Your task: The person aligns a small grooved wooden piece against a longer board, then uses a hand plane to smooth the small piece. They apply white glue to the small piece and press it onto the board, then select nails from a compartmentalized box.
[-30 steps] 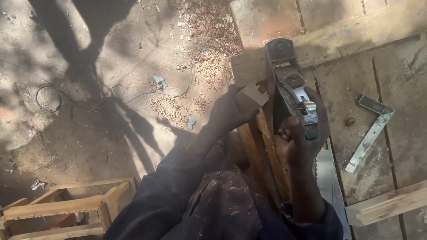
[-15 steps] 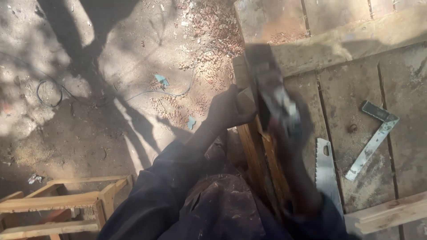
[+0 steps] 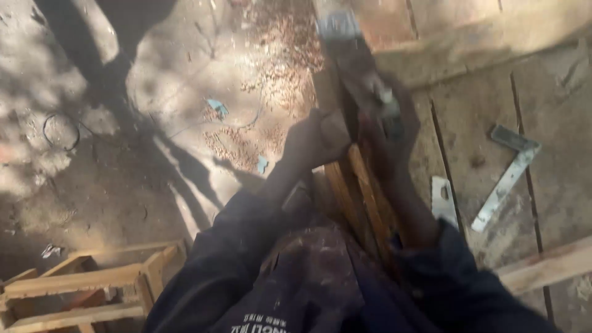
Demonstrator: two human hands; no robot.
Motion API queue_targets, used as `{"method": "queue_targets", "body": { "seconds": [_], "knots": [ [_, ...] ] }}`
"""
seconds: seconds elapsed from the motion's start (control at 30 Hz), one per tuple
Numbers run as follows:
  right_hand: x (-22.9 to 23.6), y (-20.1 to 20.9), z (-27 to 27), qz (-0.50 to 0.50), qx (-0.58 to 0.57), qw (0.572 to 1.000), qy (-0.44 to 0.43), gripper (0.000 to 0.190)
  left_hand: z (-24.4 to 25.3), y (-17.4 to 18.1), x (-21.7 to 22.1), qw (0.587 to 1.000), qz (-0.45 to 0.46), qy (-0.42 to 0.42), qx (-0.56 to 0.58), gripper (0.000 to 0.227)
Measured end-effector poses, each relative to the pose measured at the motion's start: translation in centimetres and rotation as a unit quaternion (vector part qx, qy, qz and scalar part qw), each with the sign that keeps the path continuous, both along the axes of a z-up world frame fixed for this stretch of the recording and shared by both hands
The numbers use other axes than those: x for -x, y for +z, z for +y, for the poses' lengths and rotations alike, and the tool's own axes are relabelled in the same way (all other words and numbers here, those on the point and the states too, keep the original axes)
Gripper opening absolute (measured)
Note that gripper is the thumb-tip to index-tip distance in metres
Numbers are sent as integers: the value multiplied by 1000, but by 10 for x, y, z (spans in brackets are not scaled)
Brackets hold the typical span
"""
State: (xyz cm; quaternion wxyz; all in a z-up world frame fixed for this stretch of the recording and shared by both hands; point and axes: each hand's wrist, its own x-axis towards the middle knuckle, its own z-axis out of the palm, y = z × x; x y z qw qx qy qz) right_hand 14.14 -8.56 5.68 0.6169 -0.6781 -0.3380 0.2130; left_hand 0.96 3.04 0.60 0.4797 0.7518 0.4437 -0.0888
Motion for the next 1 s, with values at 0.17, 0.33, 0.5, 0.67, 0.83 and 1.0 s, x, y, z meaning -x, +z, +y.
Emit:
{"method": "queue_targets", "body": {
  "seconds": [0.17, 0.33, 0.5, 0.67, 0.83, 1.0],
  "knots": [
    [22, 20, -72, -57, 48, 997, -15, 72, 9, 20, -7, 999, -14, 49, 2, 82],
    [14, 8, -57, -24, 51, 998, 8, 69, 8, -8, -12, 999, -18, 34, -13, 81],
    [0, 21, 11, -12, -117, 992, 47, 54, -6, 14, -5, 995, -65, 63, -50, 80],
    [29, 40, -116, -98, 122, 986, 55, 64, 16, 24, -12, 1000, -13, 25, 10, 76],
    [-12, 10, 5, -97, -4, 994, 58, 67, 7, 6, -10, 998, -33, 57, -4, 85],
    [-3, 28, -32, -122, -14, 991, 55, 63, 9, 8, -12, 998, -20, 56, -2, 83]
  ]
}}
